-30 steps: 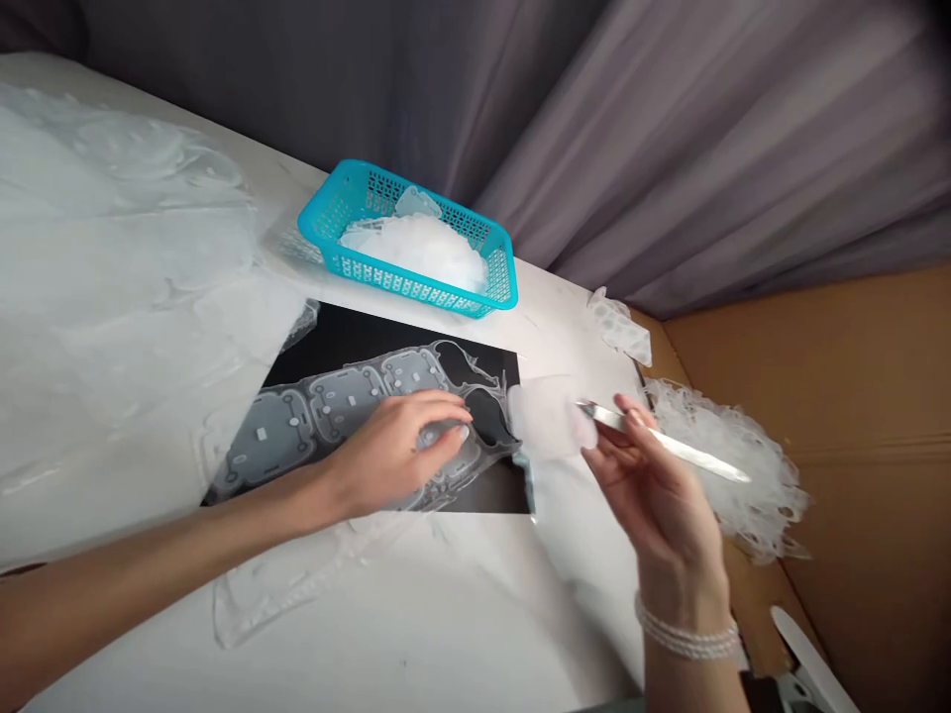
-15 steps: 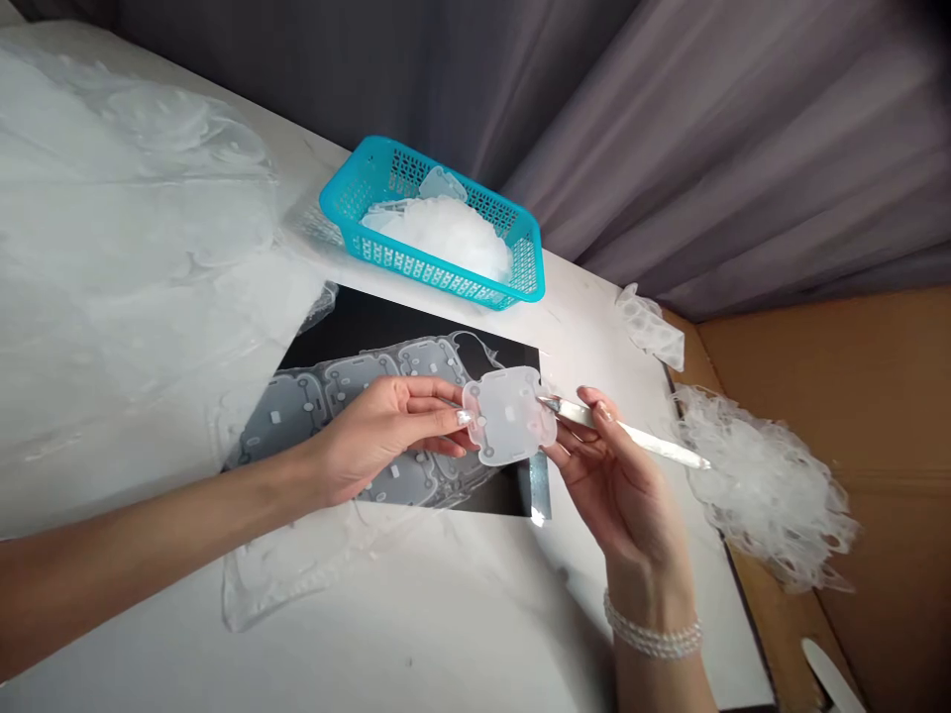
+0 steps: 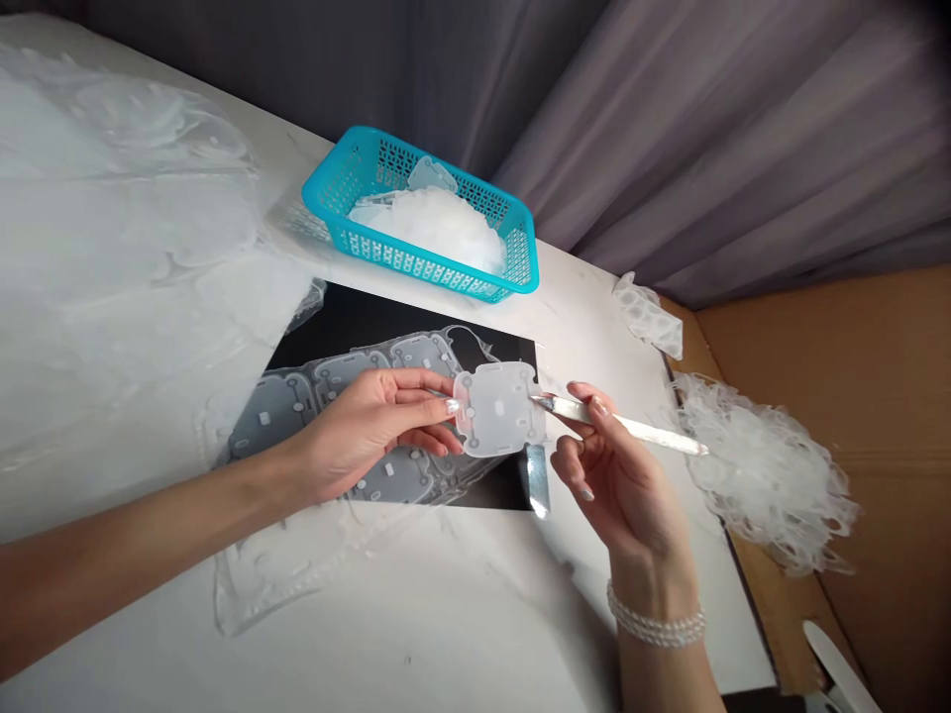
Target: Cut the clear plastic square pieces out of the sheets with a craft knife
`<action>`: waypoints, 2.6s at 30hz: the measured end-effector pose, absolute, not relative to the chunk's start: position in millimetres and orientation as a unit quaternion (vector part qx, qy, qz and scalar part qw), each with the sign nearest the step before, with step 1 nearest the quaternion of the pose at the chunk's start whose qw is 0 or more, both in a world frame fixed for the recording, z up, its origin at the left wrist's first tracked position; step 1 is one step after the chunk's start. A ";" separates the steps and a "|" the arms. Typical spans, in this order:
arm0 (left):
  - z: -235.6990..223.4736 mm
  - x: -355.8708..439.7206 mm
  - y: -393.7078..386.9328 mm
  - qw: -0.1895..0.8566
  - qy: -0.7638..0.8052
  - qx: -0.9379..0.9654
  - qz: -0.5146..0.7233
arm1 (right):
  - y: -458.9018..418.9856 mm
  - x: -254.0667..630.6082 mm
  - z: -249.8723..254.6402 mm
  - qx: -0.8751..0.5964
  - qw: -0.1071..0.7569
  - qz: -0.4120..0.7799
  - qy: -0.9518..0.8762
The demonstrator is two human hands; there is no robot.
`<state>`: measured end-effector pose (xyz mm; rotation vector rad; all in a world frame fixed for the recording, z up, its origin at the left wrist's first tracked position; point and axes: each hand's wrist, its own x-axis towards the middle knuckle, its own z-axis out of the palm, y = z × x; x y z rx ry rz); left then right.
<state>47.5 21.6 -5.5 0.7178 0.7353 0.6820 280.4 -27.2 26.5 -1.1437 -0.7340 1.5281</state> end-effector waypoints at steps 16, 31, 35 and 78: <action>-8.4 47.3 21.7 0.745 0.337 0.402 0.412 | -32.9 290.8 29.0 -0.440 0.501 0.618 -0.416; -4.8 47.6 21.1 0.735 0.349 0.407 0.416 | -34.2 291.2 29.2 -0.440 0.498 0.625 -0.411; -7.0 47.8 22.5 0.745 0.341 0.397 0.413 | -35.3 290.1 26.2 -0.449 0.474 0.624 -0.430; -28.0 -9.3 -1.6 0.080 0.394 0.906 0.134 | 11.0 184.8 -5.2 -0.576 0.336 0.344 -0.661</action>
